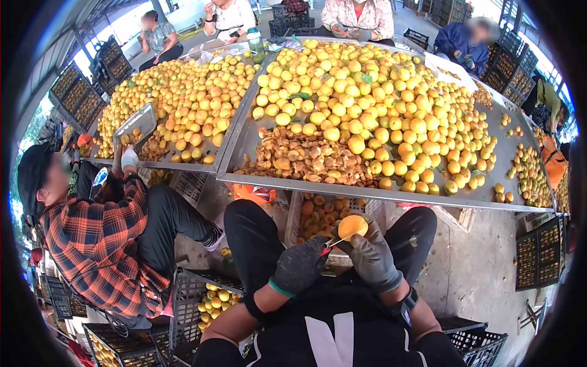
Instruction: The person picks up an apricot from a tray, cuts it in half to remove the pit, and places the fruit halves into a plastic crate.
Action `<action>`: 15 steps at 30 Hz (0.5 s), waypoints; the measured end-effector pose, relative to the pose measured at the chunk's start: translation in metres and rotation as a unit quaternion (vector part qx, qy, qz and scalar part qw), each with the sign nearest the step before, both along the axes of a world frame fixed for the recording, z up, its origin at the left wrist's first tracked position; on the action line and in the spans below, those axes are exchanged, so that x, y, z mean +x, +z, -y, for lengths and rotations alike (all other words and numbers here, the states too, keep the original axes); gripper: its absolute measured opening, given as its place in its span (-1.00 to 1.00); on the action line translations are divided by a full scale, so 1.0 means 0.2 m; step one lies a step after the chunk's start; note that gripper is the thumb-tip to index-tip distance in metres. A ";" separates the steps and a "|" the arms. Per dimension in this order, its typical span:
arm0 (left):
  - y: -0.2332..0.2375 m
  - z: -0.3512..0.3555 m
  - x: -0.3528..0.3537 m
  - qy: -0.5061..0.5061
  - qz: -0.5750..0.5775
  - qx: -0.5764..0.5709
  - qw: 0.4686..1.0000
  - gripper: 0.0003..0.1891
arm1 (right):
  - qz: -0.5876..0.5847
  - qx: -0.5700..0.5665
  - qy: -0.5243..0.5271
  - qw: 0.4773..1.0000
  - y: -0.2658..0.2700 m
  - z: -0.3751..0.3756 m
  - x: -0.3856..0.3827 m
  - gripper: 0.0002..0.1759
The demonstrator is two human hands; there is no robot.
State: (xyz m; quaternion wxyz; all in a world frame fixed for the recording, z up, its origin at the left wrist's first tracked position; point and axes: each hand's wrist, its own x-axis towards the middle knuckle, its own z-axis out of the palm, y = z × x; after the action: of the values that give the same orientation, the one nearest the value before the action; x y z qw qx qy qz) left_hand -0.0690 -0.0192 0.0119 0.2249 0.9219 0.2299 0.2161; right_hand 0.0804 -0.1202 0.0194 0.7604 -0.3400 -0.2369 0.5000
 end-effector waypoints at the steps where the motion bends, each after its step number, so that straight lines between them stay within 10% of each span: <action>1: 0.00 0.00 0.00 -0.002 0.006 0.001 1.000 -0.72 | -0.005 -0.002 0.001 1.000 0.00 0.00 0.00 -0.56; 15: -0.05 0.00 0.01 -0.014 -0.004 0.051 0.999 -0.68 | 0.023 0.004 -0.016 1.000 -0.01 0.01 -0.04 -0.55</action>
State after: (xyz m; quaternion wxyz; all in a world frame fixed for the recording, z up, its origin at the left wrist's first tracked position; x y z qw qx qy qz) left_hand -0.0674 -0.0183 0.0023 0.1791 0.9362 0.2069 0.2205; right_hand 0.0727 -0.1217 0.0180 0.7640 -0.3518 -0.2512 0.4791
